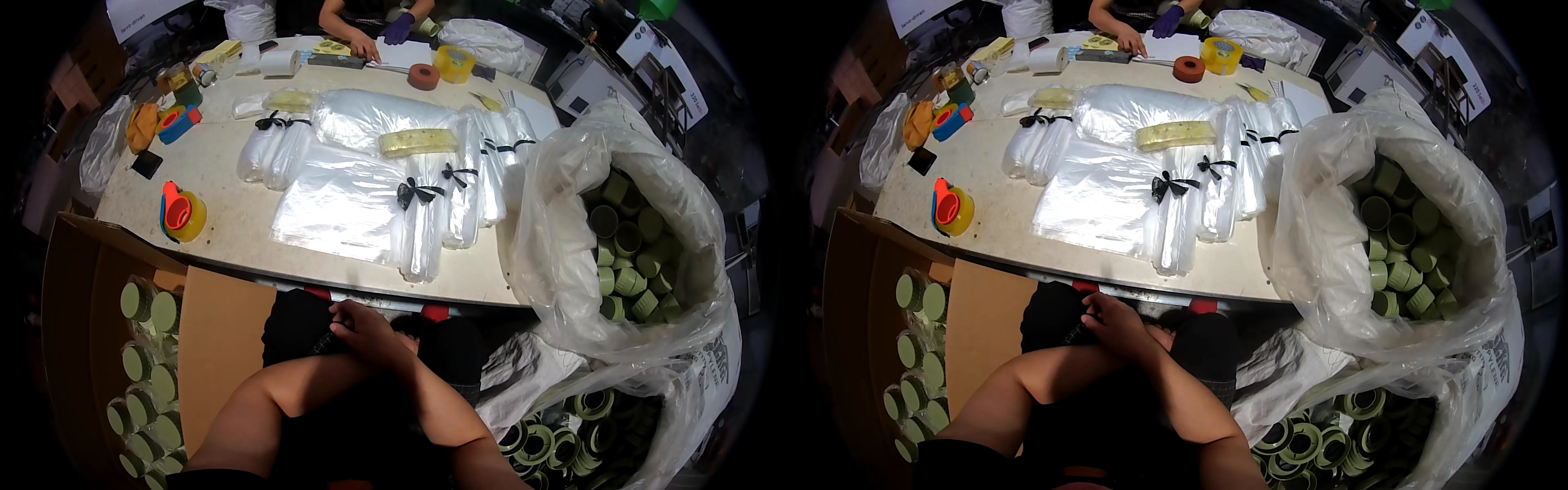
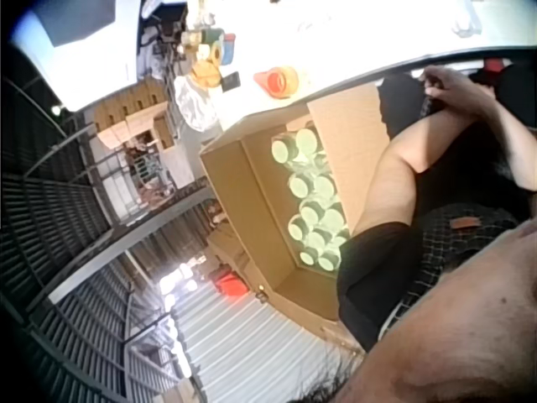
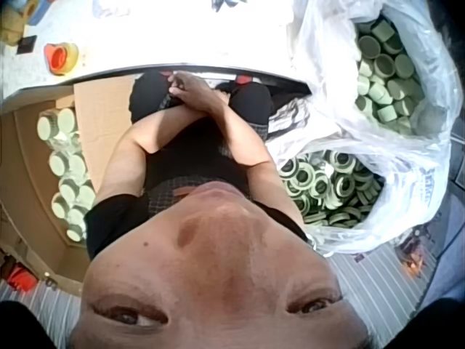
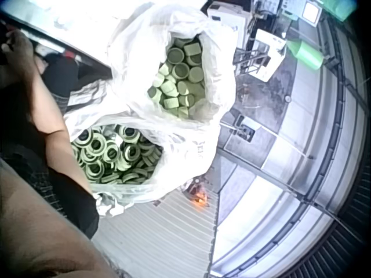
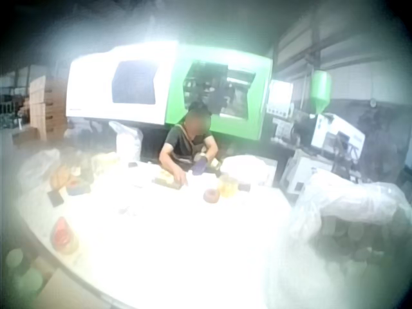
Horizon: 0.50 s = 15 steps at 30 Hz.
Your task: The person places lids on plastic pitchers by hand, inserts the pitchers into plastic bags, and then places the bagged pitchers into a large cardboard box.
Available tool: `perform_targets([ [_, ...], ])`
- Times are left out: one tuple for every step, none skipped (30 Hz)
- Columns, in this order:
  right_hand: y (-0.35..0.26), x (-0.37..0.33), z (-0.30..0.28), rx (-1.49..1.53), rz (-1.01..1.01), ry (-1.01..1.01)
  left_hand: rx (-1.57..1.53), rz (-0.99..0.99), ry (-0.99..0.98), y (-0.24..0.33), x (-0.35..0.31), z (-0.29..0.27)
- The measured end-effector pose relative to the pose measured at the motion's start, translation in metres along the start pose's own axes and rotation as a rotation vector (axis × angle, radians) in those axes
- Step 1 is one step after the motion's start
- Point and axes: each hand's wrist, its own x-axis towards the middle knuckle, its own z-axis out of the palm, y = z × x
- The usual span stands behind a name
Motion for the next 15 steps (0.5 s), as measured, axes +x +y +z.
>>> perform_targets([
  [-0.0002, -0.0004, -0.0008, -0.009, -0.005, 0.002, 0.000, 0.001, 0.001, 0.0004, -0.0005, 0.0003],
  [-0.0006, -0.0009, -0.0020, -0.017, -0.010, 0.004, 0.001, 0.003, 0.001, 0.0016, -0.0001, 0.0003],
  [-0.0009, -0.0013, -0.0027, -0.026, -0.016, 0.006, 0.001, 0.006, 0.002, 0.0026, 0.0001, 0.0003],
  [-0.0002, -0.0012, -0.0023, -0.028, -0.022, 0.006, 0.003, 0.007, 0.003, 0.0024, 0.0005, 0.0005],
  [0.0010, -0.0010, -0.0020, -0.030, -0.028, 0.007, 0.004, 0.006, 0.005, 0.0020, 0.0004, 0.0007],
  [0.0018, -0.0009, -0.0018, -0.032, -0.033, 0.008, 0.005, 0.004, 0.004, 0.0014, 0.0008, 0.0006],
  [0.0019, -0.0010, -0.0018, -0.029, -0.031, 0.008, 0.009, 0.008, 0.003, 0.0008, 0.0011, 0.0006],
  [0.0020, -0.0011, -0.0020, -0.027, -0.028, 0.009, 0.010, 0.010, 0.004, 0.0007, 0.0018, 0.0005],
  [0.0021, -0.0014, -0.0023, -0.024, -0.025, 0.010, 0.012, 0.012, 0.004, 0.0017, 0.0023, 0.0008],
  [0.0021, -0.0009, -0.0015, -0.023, -0.026, 0.007, 0.008, 0.003, 0.006, 0.0006, 0.0008, 0.0019],
  [0.0019, -0.0004, -0.0007, -0.022, -0.026, 0.004, 0.009, 0.001, 0.008, 0.0000, 0.0003, 0.0026],
  [0.0018, 0.0000, 0.0001, -0.021, -0.027, 0.002, 0.012, -0.002, 0.009, -0.0016, -0.0003, 0.0031],
  [0.0012, -0.0001, -0.0001, -0.025, -0.021, 0.000, 0.012, -0.004, 0.009, -0.0016, 0.0001, 0.0027],
  [0.0004, -0.0002, -0.0003, -0.029, -0.015, -0.002, 0.009, -0.003, 0.011, -0.0018, 0.0000, 0.0026],
  [-0.0004, -0.0002, -0.0005, -0.032, -0.009, -0.004, 0.014, -0.006, 0.014, -0.0032, 0.0000, 0.0021],
])
